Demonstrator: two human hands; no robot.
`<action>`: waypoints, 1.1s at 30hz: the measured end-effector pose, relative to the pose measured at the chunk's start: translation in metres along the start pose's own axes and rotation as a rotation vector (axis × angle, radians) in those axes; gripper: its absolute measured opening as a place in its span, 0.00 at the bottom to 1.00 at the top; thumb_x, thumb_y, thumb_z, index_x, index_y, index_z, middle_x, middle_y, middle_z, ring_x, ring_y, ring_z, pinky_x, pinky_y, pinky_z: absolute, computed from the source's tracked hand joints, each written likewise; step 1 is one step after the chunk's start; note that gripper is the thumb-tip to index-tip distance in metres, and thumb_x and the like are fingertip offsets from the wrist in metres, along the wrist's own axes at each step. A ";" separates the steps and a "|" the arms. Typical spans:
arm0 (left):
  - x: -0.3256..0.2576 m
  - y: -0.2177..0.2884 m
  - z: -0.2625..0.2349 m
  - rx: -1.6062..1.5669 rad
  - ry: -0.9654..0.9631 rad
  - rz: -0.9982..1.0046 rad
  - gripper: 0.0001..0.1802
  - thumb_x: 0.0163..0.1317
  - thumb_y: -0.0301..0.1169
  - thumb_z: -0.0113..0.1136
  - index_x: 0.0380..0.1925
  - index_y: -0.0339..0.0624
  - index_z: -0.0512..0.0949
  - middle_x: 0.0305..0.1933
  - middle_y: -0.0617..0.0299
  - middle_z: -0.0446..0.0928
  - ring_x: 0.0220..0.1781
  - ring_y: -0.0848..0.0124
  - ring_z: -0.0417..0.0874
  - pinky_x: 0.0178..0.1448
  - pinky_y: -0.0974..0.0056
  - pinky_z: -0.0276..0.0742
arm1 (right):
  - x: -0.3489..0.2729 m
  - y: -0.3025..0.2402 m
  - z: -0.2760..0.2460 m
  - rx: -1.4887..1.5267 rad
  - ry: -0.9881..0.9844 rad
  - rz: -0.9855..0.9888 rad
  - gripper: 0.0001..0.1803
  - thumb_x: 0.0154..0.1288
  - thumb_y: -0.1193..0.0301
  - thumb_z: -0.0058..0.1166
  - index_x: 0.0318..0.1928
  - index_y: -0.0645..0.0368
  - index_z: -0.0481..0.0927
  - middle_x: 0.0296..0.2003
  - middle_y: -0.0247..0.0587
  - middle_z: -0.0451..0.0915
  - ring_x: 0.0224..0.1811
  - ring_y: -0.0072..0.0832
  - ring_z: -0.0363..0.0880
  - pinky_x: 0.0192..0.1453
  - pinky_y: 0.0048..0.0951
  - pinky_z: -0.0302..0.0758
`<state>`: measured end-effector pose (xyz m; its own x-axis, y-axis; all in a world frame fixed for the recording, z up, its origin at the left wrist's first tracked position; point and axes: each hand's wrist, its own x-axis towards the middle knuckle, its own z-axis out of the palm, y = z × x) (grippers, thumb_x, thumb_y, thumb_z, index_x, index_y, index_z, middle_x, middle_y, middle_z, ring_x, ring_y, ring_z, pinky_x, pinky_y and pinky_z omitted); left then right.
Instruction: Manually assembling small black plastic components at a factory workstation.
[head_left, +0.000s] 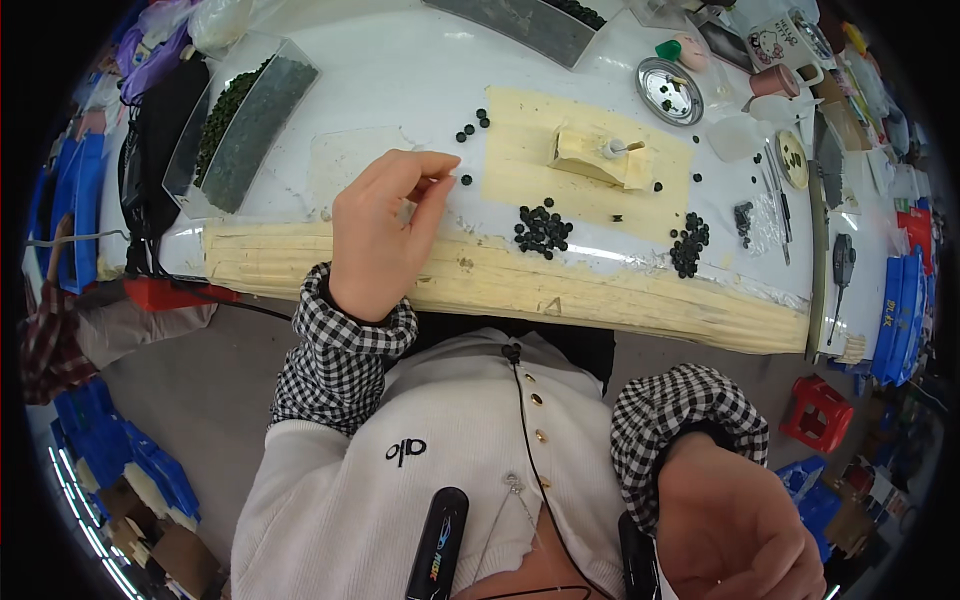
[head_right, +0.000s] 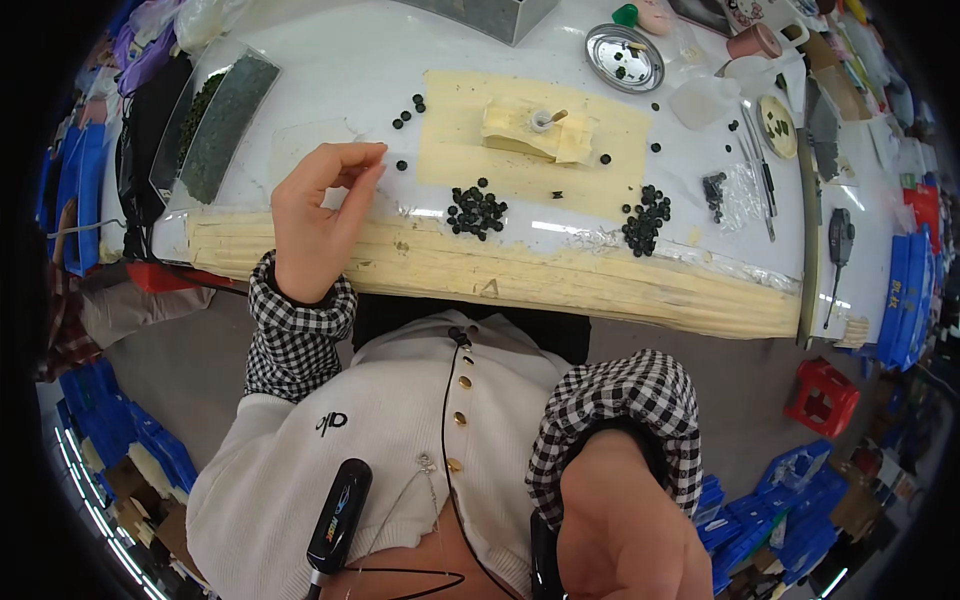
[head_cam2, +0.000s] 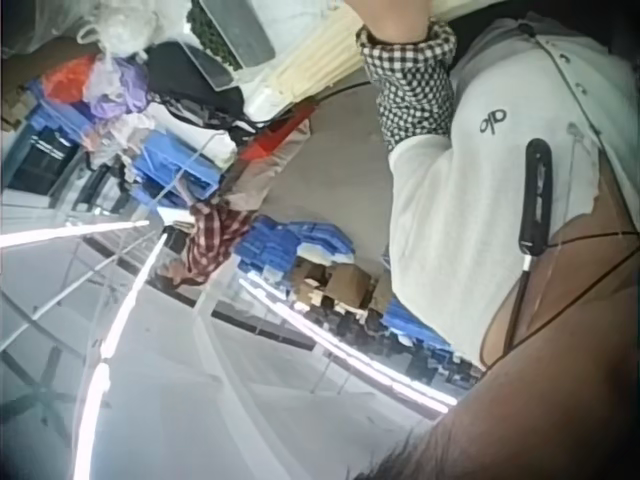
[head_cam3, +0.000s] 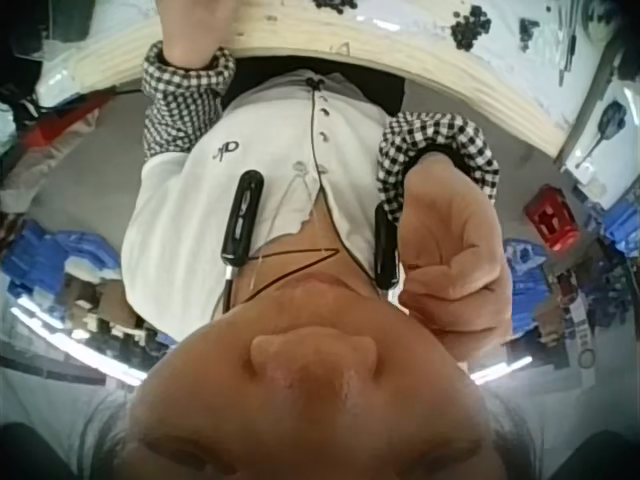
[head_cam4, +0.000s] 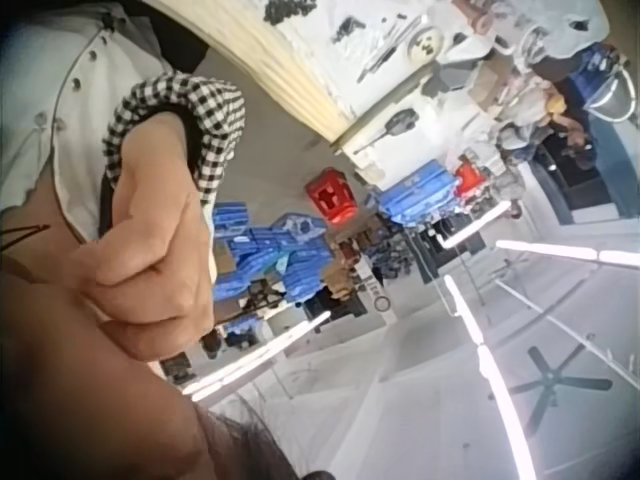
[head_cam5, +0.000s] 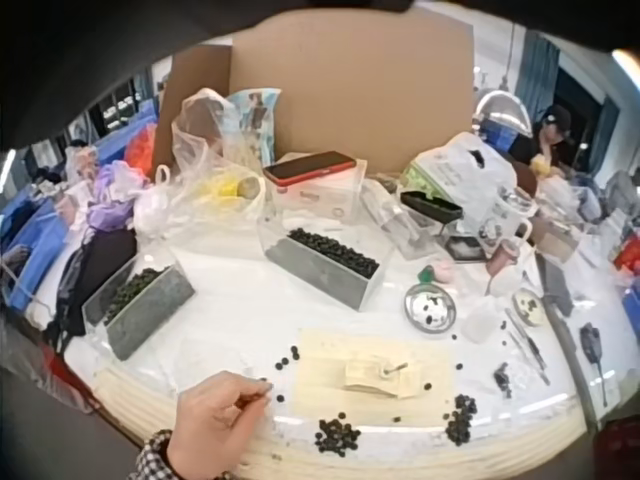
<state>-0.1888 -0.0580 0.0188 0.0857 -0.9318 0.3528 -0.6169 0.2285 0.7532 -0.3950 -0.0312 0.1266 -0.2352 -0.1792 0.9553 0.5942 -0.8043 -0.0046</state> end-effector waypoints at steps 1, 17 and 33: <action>-0.002 0.004 0.000 -0.012 -0.049 0.008 0.06 0.54 0.19 0.60 0.34 0.34 0.79 0.30 0.56 0.77 0.28 0.67 0.80 0.33 0.69 0.76 | 0.000 -0.001 -0.003 -0.020 -0.036 0.015 0.05 0.59 0.78 0.50 0.36 0.56 0.73 0.39 0.25 0.72 0.33 0.20 0.68 0.39 0.23 0.70; -0.004 0.017 0.022 0.080 -0.273 0.185 0.08 0.52 0.19 0.61 0.34 0.36 0.80 0.28 0.59 0.73 0.29 0.66 0.74 0.32 0.67 0.70 | -0.021 -0.022 -0.065 -0.886 -0.262 0.713 0.05 0.54 0.81 0.56 0.31 0.58 0.79 0.29 0.33 0.79 0.28 0.27 0.72 0.35 0.29 0.70; -0.006 0.018 0.008 -0.021 -0.246 0.029 0.06 0.54 0.19 0.60 0.33 0.35 0.79 0.30 0.58 0.75 0.26 0.66 0.74 0.32 0.67 0.71 | -0.068 -0.003 -0.124 -1.564 -0.795 0.959 0.05 0.53 0.76 0.59 0.29 0.60 0.76 0.28 0.38 0.72 0.35 0.37 0.67 0.42 0.36 0.65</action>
<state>-0.2067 -0.0509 0.0252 -0.1264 -0.9647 0.2310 -0.5999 0.2598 0.7567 -0.4758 -0.0866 0.0247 0.2843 -0.8818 0.3764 -0.8697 -0.4024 -0.2857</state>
